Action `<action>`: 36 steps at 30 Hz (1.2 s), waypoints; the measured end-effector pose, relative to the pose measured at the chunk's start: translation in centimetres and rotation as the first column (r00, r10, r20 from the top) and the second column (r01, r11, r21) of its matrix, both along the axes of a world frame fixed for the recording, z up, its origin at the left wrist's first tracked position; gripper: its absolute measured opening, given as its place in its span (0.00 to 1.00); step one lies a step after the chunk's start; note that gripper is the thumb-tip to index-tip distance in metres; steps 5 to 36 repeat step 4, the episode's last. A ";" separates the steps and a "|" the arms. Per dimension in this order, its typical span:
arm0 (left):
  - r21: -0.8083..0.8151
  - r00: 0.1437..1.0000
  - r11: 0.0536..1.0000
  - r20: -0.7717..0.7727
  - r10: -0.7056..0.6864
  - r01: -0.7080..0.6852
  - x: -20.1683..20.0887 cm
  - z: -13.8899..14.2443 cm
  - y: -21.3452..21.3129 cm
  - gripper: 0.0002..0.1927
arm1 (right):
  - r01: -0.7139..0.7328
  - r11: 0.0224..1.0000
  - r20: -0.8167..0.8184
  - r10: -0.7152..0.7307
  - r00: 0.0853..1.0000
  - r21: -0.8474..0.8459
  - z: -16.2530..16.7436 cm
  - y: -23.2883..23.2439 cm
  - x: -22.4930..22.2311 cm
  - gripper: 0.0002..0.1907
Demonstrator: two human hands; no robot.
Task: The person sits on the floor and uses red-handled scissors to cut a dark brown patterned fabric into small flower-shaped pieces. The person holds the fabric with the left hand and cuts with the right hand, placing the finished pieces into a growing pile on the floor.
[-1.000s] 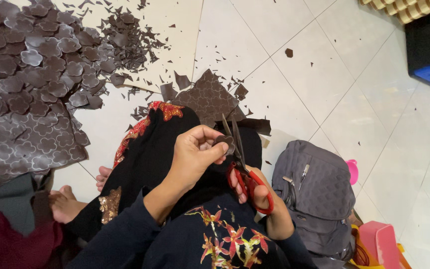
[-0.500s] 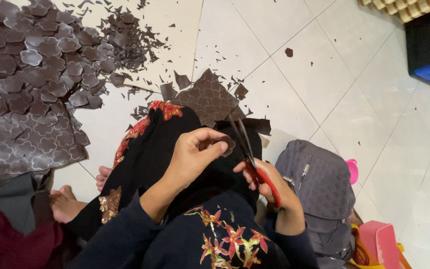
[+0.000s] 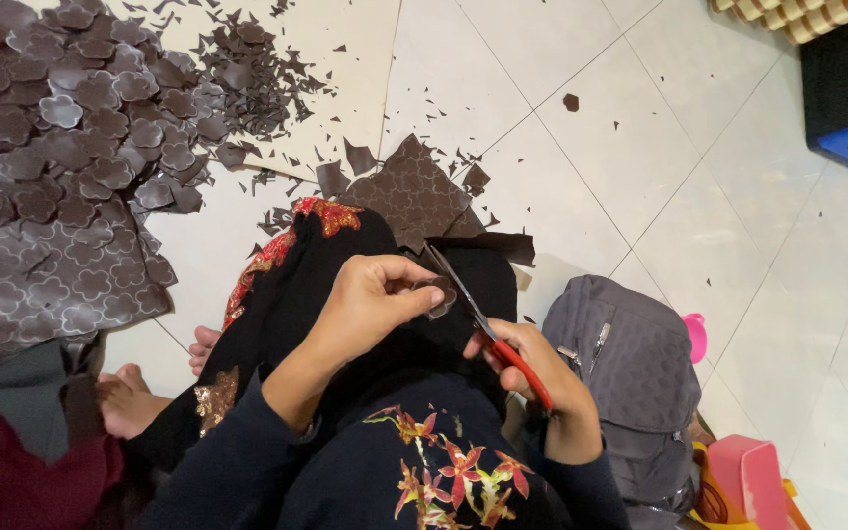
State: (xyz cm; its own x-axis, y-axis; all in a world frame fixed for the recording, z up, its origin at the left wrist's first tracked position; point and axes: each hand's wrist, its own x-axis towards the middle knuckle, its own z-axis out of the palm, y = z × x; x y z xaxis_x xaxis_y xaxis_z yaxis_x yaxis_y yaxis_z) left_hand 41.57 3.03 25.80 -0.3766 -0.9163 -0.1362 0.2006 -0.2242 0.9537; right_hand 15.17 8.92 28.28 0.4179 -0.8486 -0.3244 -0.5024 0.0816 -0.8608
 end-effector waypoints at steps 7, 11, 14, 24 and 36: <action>-0.041 0.996 0.999 0.087 0.003 0.001 0.1 -0.1 -0.1 0.09 | -0.020 1.000 -0.032 0.020 0.999 0.008 -1.6 0.3 -1.0 0.57; -0.041 0.996 0.999 0.087 0.003 0.001 0.1 -0.1 -0.1 0.09 | -0.020 1.000 -0.032 0.020 0.999 0.008 -1.6 0.3 -1.0 0.57; -0.041 0.996 0.999 0.087 0.003 0.001 0.1 -0.1 -0.1 0.09 | -0.020 1.000 -0.032 0.020 0.999 0.008 -1.6 0.3 -1.0 0.57; -0.041 0.996 0.999 0.087 0.003 0.001 0.1 -0.1 -0.1 0.09 | -0.020 1.000 -0.032 0.020 0.999 0.008 -1.6 0.3 -1.0 0.57; -0.041 0.996 0.999 0.087 0.003 0.001 0.1 -0.1 -0.1 0.09 | -0.020 1.000 -0.032 0.020 0.999 0.008 -1.6 0.3 -1.0 0.57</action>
